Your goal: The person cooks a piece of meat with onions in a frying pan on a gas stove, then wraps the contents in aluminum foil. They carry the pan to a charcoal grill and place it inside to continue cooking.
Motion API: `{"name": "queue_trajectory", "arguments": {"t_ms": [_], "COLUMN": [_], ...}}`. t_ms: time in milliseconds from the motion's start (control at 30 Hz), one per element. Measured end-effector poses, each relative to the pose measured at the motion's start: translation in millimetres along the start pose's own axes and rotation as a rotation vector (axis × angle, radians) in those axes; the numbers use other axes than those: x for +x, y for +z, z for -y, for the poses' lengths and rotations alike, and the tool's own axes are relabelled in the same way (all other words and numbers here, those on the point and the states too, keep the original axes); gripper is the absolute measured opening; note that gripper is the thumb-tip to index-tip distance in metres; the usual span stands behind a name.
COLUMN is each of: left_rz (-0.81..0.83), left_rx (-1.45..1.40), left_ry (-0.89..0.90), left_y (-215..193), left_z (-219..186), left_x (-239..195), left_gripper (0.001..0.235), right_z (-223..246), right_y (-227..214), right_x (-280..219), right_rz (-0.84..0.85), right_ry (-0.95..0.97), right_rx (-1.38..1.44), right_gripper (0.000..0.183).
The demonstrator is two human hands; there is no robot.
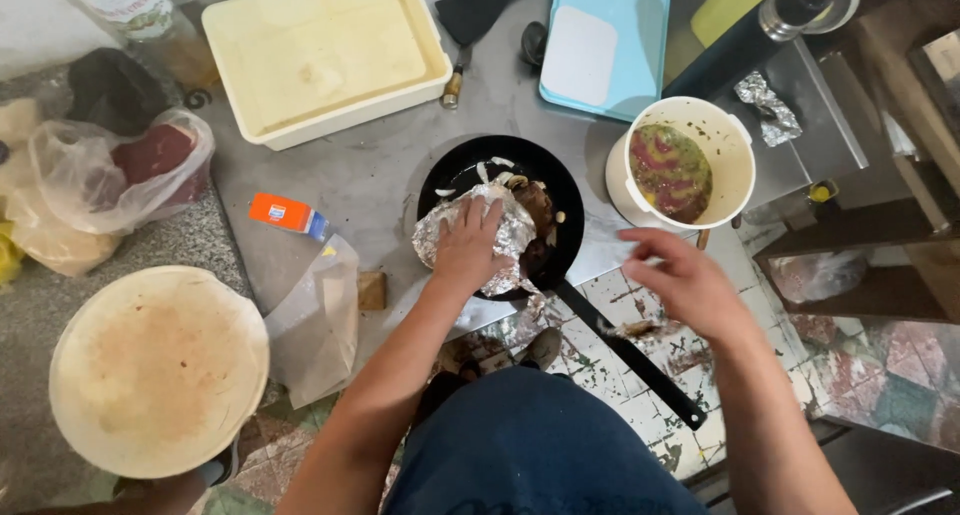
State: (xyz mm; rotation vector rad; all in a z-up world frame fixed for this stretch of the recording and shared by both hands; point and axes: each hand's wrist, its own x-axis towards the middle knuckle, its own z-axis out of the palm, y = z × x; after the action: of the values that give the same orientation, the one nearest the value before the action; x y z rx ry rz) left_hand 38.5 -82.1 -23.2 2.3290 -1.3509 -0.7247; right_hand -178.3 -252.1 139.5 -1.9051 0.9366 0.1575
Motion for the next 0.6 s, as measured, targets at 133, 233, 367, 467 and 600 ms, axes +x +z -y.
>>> {"name": "queue_trajectory", "arguments": {"t_ms": [133,233,367,467,600], "left_rz": [0.071,0.042,-0.070,-0.055,-0.045], "left_rx": [0.087,0.134,-0.018,-0.007,0.047], "left_ry": [-0.052,-0.032,-0.009,0.010,-0.018], "left_y": [6.4,4.1,-14.4,12.6,19.2], "left_z": [-4.4,-8.3,-25.3,-6.7,-10.1], "left_x": [5.7,-3.6,-21.1,-6.9,-9.7], "left_gripper": [0.105,0.107,0.095,0.105,0.100], "right_z": [-7.1,-27.6,-17.8,-21.8,-66.1], "right_y": [-30.4,-40.1,-11.0,47.9,112.5], "right_x": [-46.7,-65.8,-52.2,-0.3,64.5], "right_rz": [-0.196,-0.195,-0.212,-0.007,0.123], "right_ry": [-0.234,-0.274,0.139,-0.006,-0.205], "right_rx": [0.404,0.468,-0.118,-0.489,-0.794], "right_gripper": [0.037,0.031,0.036,0.038,0.039]}}
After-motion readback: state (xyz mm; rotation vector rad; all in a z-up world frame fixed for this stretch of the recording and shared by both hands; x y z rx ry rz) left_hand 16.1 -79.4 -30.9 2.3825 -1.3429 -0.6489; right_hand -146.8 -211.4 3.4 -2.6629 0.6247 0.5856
